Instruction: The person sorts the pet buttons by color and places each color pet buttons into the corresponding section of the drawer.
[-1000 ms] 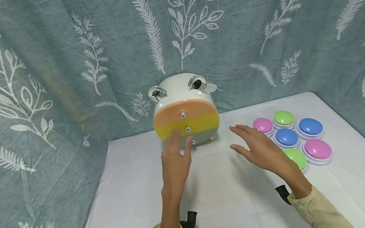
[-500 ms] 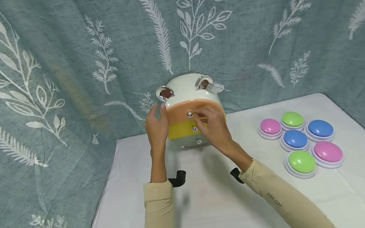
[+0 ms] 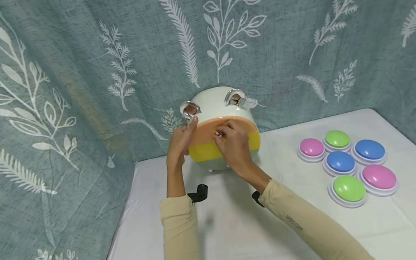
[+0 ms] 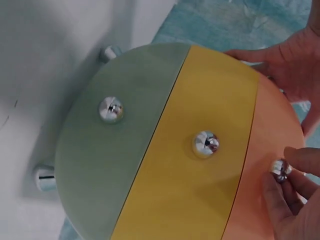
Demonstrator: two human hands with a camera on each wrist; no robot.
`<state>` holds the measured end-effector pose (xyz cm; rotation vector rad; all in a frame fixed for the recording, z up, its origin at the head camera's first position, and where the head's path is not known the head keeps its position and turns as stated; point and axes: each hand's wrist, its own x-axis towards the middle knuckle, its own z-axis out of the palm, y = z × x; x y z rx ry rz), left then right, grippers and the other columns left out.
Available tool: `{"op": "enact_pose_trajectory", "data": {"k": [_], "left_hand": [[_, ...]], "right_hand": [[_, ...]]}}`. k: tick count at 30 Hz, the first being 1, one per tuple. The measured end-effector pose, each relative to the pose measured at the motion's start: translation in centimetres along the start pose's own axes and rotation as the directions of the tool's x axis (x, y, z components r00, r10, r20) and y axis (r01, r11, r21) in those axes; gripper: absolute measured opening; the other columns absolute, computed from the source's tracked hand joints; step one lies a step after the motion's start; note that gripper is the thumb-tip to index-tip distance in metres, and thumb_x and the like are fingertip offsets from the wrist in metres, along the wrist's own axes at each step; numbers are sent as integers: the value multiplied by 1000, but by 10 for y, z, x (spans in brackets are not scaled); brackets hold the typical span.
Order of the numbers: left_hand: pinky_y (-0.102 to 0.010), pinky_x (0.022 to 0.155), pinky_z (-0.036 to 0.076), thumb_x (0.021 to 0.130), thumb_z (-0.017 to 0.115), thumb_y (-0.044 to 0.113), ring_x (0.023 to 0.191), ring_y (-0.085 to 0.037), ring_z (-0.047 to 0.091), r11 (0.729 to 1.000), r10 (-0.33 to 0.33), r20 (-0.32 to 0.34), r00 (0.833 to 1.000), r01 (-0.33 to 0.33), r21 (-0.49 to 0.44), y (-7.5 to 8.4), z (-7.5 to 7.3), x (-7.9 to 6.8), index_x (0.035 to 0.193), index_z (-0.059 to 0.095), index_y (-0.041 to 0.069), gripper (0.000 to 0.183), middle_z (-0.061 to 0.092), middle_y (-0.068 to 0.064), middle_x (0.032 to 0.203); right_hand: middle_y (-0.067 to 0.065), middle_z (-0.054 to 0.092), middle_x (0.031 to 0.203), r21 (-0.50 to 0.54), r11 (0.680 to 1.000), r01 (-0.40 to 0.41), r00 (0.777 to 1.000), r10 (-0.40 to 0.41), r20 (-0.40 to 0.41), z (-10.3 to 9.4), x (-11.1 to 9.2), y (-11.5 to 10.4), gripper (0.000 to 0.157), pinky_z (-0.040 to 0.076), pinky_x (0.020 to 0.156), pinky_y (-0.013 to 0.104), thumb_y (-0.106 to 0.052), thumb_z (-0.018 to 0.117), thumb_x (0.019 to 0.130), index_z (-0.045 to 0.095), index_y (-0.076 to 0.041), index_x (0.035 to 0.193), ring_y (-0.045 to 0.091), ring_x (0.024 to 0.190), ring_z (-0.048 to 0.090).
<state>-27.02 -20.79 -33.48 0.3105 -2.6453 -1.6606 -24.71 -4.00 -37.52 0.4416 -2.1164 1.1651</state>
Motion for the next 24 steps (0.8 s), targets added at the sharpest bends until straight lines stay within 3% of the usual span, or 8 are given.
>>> {"op": "enact_pose_trajectory", "data": {"k": [2, 4, 5, 8, 12, 17, 20, 24], "left_hand": [[-43, 78, 55, 97, 54, 70, 86, -22, 57, 999, -29, 34, 999, 29, -16, 1, -3, -1, 110, 65, 8, 65, 63, -10, 103], [-54, 93, 55, 96, 56, 70, 105, -26, 58, 998, -45, 49, 998, 46, -31, 3, -5, -2, 132, 64, 6, 74, 62, -15, 127], [-55, 95, 55, 96, 57, 69, 107, -26, 58, 998, -51, 52, 997, 53, -37, 3, -6, -2, 135, 64, 6, 75, 63, -15, 130], [-43, 79, 56, 95, 59, 68, 90, -20, 61, 997, -62, 54, 997, 64, -41, 3, -8, -1, 120, 69, 8, 65, 67, -7, 106], [-27, 56, 43, 95, 61, 68, 65, -13, 51, 996, -78, 61, 995, 80, -35, 3, -9, 1, 103, 66, 10, 59, 55, 3, 78], [-29, 66, 52, 93, 61, 72, 77, -14, 50, 995, -98, 83, 992, 100, -25, 4, -12, 3, 129, 67, 6, 76, 48, 4, 85], [-32, 72, 56, 93, 60, 73, 85, -15, 54, 995, -100, 105, 989, 103, -19, 4, -15, 4, 143, 61, 5, 84, 53, 4, 93], [-30, 66, 59, 94, 59, 73, 88, -14, 61, 993, -110, 144, 983, 114, -16, 3, -17, 6, 153, 52, 7, 89, 62, -3, 114]], "right_hand": [[14, 72, 95, -45, 999, 26, 1000, -26, -11, 1, 0, 0, 12, 60, 81, 36, -7, 83, 88, 81, 2, 96, 27, 87, 71], [14, 72, 93, -78, 996, 45, 999, -46, -12, 1, 0, 0, 9, 59, 81, 37, -6, 81, 89, 81, 2, 94, 28, 87, 69], [14, 72, 92, -91, 994, 53, 999, -53, -8, 0, 0, 0, 8, 58, 80, 38, -5, 80, 89, 81, 2, 92, 29, 86, 68], [13, 71, 90, -121, 991, 66, 998, -65, 12, -3, -3, -4, 8, 57, 79, 39, -5, 78, 89, 81, 2, 90, 29, 85, 66], [13, 70, 88, -141, 987, 71, 997, -66, 39, -12, -12, -11, 9, 58, 79, 38, -7, 79, 90, 81, 2, 90, 28, 85, 66], [12, 69, 88, -161, 981, 104, 994, -98, 46, -24, -24, -20, 9, 59, 80, 38, -8, 82, 88, 81, 1, 88, 28, 84, 66], [11, 68, 88, -161, 979, 121, 992, -113, 60, -29, -31, -25, 9, 59, 79, 37, -8, 83, 88, 81, 1, 87, 26, 83, 65], [10, 67, 89, -155, 980, 128, 990, -117, 80, -36, -40, -31, 10, 59, 76, 35, -8, 84, 87, 80, 0, 87, 24, 82, 64]]}}
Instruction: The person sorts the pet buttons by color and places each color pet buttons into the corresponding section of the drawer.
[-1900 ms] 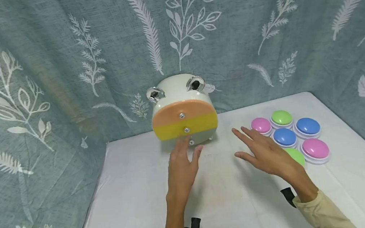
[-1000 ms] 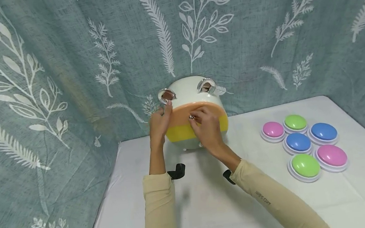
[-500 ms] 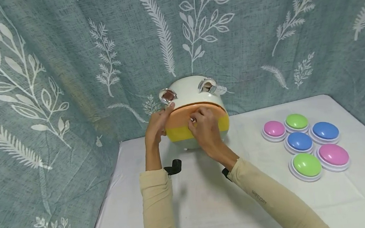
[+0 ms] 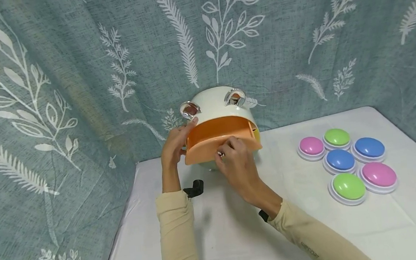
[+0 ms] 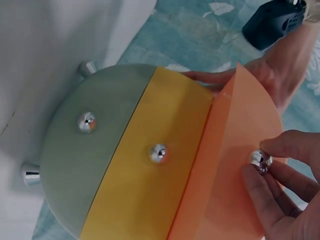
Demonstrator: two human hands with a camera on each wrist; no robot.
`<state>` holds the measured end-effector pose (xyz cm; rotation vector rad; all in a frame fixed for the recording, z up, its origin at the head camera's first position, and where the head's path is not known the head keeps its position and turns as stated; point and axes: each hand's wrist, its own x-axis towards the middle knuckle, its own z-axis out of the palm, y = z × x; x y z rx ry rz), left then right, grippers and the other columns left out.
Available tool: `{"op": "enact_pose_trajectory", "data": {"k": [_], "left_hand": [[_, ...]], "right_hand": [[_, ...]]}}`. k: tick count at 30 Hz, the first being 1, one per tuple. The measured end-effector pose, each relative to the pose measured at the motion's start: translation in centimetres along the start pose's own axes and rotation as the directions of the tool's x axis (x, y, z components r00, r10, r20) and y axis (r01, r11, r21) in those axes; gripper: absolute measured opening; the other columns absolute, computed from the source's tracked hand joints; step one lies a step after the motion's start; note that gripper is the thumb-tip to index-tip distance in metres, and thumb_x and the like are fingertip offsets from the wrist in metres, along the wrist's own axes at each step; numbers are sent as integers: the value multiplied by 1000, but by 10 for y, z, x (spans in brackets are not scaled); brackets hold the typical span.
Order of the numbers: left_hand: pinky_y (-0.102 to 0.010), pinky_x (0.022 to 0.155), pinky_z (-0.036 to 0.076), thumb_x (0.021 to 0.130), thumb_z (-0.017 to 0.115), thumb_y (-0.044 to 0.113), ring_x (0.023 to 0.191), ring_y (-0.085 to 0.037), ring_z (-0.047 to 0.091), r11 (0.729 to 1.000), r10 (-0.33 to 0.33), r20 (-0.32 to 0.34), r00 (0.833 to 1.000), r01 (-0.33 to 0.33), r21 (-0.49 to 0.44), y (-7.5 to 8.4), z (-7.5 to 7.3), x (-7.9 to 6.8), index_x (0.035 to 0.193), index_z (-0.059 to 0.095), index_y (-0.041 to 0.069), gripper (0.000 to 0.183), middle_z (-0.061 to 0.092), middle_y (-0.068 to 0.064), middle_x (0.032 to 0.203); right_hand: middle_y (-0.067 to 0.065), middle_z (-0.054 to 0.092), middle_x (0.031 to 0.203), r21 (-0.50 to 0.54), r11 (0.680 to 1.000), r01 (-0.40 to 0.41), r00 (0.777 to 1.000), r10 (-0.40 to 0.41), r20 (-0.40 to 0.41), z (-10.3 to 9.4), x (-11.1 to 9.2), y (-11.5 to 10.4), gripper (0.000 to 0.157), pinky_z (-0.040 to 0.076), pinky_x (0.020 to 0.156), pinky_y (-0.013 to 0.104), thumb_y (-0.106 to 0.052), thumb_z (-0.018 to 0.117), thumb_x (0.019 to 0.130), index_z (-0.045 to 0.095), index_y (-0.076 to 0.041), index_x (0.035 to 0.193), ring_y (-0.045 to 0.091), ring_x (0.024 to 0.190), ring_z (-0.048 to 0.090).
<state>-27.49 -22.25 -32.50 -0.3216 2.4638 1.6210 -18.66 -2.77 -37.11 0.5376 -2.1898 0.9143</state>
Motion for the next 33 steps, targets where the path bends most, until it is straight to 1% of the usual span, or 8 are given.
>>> {"op": "enact_pose_trajectory", "data": {"k": [6, 11, 17, 22, 25, 27, 29, 33], "left_hand": [[-28, 65, 56, 96, 53, 75, 100, -18, 60, 1000, -14, 73, 997, 13, 15, 0, 0, 5, 168, 25, 17, 97, 54, -12, 146], [-40, 86, 59, 97, 48, 76, 132, -28, 55, 1000, -8, 85, 996, 6, 25, 0, 2, 7, 170, 15, 20, 98, 34, -7, 170], [-50, 102, 57, 96, 49, 77, 140, -30, 50, 999, -22, 64, 998, 19, 36, -1, 3, 7, 170, 9, 20, 102, 18, 0, 177], [-38, 87, 60, 95, 48, 79, 129, -26, 56, 998, -17, 42, 999, 14, 60, -2, 1, 5, 170, 12, 20, 101, 13, 8, 178], [-33, 79, 59, 94, 49, 80, 125, -24, 57, 998, -16, 37, 999, 13, 65, -2, 0, 5, 170, 13, 20, 103, 15, 7, 177], [-33, 78, 60, 94, 49, 80, 125, -24, 58, 998, -19, 37, 999, 16, 67, -3, 1, 5, 170, 13, 20, 103, 18, 5, 177], [-34, 81, 60, 94, 49, 80, 125, -24, 58, 998, -21, 43, 999, 18, 66, -4, 1, 5, 170, 12, 19, 103, 18, 5, 177], [-41, 91, 61, 95, 48, 80, 126, -26, 58, 998, -22, 43, 999, 19, 60, -5, 2, 4, 170, 12, 19, 103, 19, 4, 177]], "right_hand": [[9, 64, 86, -3, 1000, 12, 1000, -12, -8, -6, -9, -4, 7, 56, 69, 31, -6, 84, 86, 79, -1, 84, 22, 78, 61], [8, 64, 85, -16, 999, 29, 1000, -29, -6, -10, -13, -4, 7, 55, 68, 30, -6, 85, 86, 79, -2, 84, 20, 77, 61], [8, 68, 86, 30, 999, 35, 999, -35, -7, -33, -9, 2, 12, 56, 69, 32, -14, 85, 89, 80, -4, 92, 21, 78, 64], [18, 72, 85, 68, 994, -84, 988, 92, -123, -70, 9, 38, 18, 59, 67, 40, -13, 74, 97, 78, 4, 97, 31, 74, 69], [24, 73, 92, -21, 977, -213, 977, 213, -22, -92, 20, 73, 20, 58, 69, 47, -11, 72, 98, 77, 7, 104, 35, 78, 70], [28, 74, 101, -128, 952, -277, 948, 293, 125, -102, 26, 98, 23, 58, 73, 52, -12, 71, 98, 75, 8, 109, 40, 85, 71], [32, 71, 113, -222, 926, -304, 888, 360, 287, -109, 29, 124, 28, 56, 82, 57, -13, 71, 98, 73, 9, 115, 46, 98, 69], [37, 59, 138, -331, 884, -329, 691, 465, 554, -112, 30, 175, 45, 46, 106, 65, -14, 73, 95, 62, 13, 129, 55, 127, 55]]}}
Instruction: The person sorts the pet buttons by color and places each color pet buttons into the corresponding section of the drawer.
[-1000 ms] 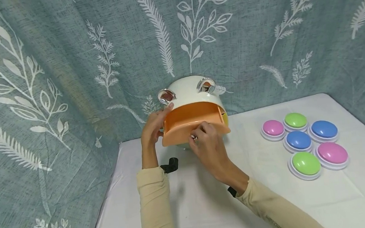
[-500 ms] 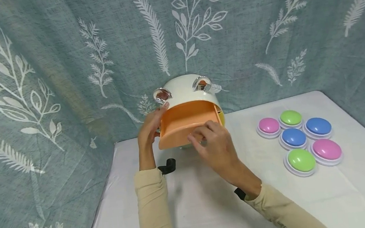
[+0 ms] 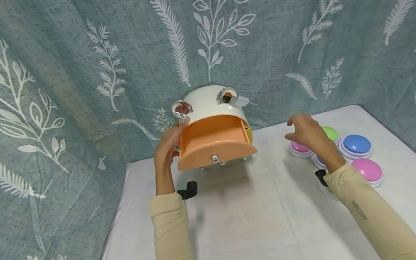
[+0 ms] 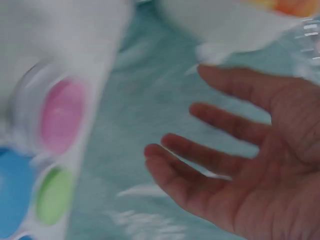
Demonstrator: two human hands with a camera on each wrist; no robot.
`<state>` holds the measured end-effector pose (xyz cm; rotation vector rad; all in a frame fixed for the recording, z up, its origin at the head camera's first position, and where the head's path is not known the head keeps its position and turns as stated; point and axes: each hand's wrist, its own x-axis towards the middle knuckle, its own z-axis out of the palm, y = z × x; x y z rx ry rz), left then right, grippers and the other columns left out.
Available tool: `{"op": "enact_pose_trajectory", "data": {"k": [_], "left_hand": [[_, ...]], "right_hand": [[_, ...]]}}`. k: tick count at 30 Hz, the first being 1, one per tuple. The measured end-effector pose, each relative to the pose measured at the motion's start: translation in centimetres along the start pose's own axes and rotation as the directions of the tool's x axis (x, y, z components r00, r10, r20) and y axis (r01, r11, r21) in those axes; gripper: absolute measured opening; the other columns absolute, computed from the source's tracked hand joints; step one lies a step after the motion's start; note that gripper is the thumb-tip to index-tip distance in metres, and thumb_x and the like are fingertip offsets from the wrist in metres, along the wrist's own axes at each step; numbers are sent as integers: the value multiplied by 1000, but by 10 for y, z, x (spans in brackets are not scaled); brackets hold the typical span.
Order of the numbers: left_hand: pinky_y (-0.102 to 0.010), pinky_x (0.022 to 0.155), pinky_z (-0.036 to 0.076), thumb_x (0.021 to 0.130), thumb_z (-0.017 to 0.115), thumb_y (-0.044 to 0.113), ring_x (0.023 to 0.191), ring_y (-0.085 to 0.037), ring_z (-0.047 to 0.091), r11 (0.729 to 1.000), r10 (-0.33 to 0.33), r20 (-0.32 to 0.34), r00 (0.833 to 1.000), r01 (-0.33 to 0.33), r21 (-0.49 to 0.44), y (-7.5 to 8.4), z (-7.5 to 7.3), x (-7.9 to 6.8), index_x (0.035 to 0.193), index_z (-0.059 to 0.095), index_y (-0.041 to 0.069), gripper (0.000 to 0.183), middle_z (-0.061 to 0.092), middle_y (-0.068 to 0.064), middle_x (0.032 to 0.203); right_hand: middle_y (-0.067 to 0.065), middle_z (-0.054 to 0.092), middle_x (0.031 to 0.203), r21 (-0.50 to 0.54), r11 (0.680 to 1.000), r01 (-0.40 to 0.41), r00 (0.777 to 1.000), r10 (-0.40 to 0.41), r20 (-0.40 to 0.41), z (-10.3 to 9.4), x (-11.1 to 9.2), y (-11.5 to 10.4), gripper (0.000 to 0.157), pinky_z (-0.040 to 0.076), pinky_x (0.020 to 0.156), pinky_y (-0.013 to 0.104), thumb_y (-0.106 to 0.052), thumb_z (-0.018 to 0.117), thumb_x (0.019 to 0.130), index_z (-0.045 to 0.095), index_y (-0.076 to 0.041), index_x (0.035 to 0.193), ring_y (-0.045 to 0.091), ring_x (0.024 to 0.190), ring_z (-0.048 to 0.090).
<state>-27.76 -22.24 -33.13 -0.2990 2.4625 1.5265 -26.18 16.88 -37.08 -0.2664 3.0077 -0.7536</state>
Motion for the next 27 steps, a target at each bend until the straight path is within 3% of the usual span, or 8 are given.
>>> {"op": "enact_pose_trajectory", "data": {"k": [3, 7, 11, 14, 22, 27], "left_hand": [[-46, 99, 59, 94, 49, 79, 129, -27, 57, 1000, -8, -6, 1000, 8, -12, 0, -1, -1, 170, 13, 19, 103, 27, 0, 175], [-45, 96, 60, 93, 50, 80, 128, -26, 58, 1000, -22, -11, 1000, 22, -18, -1, -1, -2, 170, 14, 20, 103, 31, -2, 173], [-42, 93, 61, 93, 52, 80, 125, -25, 58, 999, -22, -12, 1000, 21, -27, -1, -1, -1, 169, 18, 19, 103, 33, -2, 171], [-47, 101, 59, 93, 52, 79, 128, -27, 57, 999, -14, -11, 1000, 14, -31, 0, 0, -1, 169, 19, 18, 103, 33, -3, 171], [-54, 108, 55, 95, 51, 77, 137, -31, 53, 999, -8, -7, 1000, 8, -50, -1, 0, 0, 169, 18, 17, 100, 24, 0, 176], [-54, 109, 54, 95, 51, 76, 138, -32, 53, 998, -2, -6, 1000, 2, -61, -2, 0, 1, 169, 19, 16, 101, 30, -5, 173]], "right_hand": [[41, 50, 143, -45, 999, -22, 981, 30, 193, 9, 13, 25, 58, 42, 112, 69, -12, 75, 91, 53, 14, 139, 59, 135, 46], [43, 44, 141, -92, 995, -39, 950, 66, 305, 27, 19, 43, 71, 47, 105, 70, -8, 77, 85, 47, 9, 147, 61, 129, 48], [44, 40, 141, -121, 990, -74, 945, 109, 309, 39, 22, 49, 76, 47, 104, 72, -4, 75, 83, 43, 7, 151, 62, 128, 44], [45, 39, 141, -131, 987, -94, 945, 130, 301, 41, 23, 51, 78, 46, 105, 72, -2, 72, 83, 40, 6, 153, 63, 129, 41], [45, 47, 132, -129, 989, -69, 960, 102, 261, 44, 25, 54, 71, 49, 97, 68, -2, 74, 81, 47, 9, 145, 60, 116, 47], [44, 48, 128, -72, 995, -71, 971, 86, 224, 44, 25, 58, 70, 50, 94, 66, -6, 78, 79, 50, 10, 141, 58, 112, 48]]}}
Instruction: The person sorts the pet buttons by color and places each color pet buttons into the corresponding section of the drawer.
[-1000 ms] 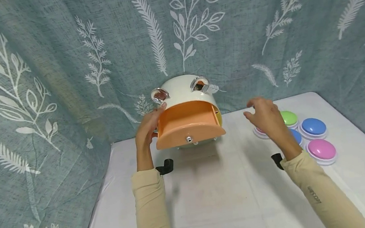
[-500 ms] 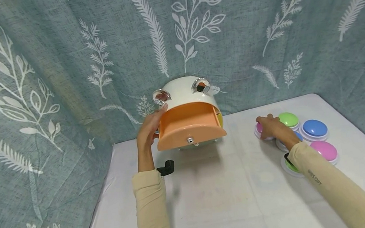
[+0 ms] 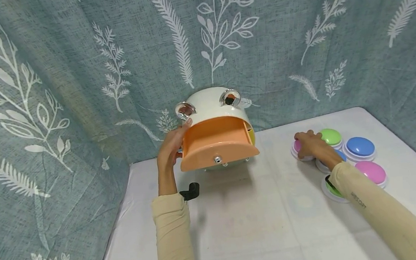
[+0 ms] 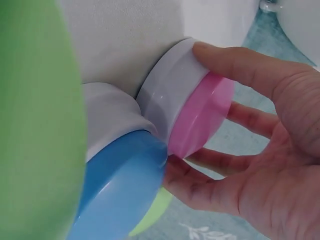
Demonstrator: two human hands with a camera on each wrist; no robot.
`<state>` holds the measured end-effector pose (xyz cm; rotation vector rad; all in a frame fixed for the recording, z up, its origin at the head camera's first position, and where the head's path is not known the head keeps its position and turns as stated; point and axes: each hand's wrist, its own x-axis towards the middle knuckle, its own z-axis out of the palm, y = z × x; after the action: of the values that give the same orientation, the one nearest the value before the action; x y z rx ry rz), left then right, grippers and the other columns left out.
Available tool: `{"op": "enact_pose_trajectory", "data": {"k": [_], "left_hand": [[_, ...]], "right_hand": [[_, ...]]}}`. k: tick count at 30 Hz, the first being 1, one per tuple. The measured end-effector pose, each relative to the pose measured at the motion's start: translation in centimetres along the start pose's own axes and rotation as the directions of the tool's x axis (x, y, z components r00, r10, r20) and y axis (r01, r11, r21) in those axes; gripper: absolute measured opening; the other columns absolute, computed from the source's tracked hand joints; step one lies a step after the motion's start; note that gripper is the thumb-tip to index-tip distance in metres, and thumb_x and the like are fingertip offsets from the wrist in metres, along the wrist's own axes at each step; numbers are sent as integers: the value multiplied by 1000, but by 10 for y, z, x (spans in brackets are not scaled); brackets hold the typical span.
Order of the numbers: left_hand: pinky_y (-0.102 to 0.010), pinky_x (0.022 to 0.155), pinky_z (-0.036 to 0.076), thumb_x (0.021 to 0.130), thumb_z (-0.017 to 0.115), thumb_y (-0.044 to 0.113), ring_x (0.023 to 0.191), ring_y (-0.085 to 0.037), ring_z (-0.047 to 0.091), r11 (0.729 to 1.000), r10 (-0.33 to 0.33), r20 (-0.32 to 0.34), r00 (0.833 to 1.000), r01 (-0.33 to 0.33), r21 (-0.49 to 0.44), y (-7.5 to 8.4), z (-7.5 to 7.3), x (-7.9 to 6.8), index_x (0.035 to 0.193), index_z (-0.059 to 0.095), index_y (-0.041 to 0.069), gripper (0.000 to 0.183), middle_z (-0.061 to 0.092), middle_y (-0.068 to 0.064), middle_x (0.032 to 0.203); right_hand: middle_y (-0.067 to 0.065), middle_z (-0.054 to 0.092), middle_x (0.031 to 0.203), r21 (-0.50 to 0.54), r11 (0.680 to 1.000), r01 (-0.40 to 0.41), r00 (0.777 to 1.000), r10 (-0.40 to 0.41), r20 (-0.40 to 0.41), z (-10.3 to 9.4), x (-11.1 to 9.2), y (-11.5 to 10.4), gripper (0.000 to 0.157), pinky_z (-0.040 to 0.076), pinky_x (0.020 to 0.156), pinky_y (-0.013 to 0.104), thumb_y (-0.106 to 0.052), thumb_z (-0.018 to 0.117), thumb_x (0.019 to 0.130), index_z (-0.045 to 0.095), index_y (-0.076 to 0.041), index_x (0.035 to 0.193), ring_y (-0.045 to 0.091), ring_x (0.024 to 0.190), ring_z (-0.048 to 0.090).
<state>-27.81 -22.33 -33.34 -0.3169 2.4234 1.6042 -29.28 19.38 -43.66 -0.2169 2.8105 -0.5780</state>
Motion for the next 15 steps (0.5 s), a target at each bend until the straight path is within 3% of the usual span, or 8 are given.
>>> {"op": "enact_pose_trajectory", "data": {"k": [6, 12, 15], "left_hand": [[-54, 107, 55, 95, 52, 76, 131, -31, 56, 1000, 0, -8, 1000, 0, -6, 0, 0, -1, 169, 21, 15, 100, 39, -8, 167], [-52, 106, 56, 96, 52, 76, 129, -29, 56, 1000, -13, -2, 1000, 13, -16, 1, 0, -3, 168, 23, 16, 98, 42, -9, 164], [-50, 103, 57, 95, 53, 75, 125, -27, 57, 1000, -13, -6, 1000, 13, -16, 0, 0, -3, 168, 25, 16, 98, 45, -9, 161]], "right_hand": [[42, 48, 128, 49, 998, 28, 997, -25, -75, -13, -12, -13, 71, 51, 88, 64, -12, 83, 80, 53, 9, 140, 55, 109, 45], [44, 47, 137, 29, 996, 84, 986, -78, -149, -51, -34, -52, 84, 50, 95, 69, -22, 85, 83, 45, 6, 151, 62, 121, 45], [41, 49, 137, 42, 991, 125, 974, -114, -198, -70, -47, -75, 90, 51, 97, 68, -26, 86, 84, 39, 2, 155, 59, 124, 49]]}}
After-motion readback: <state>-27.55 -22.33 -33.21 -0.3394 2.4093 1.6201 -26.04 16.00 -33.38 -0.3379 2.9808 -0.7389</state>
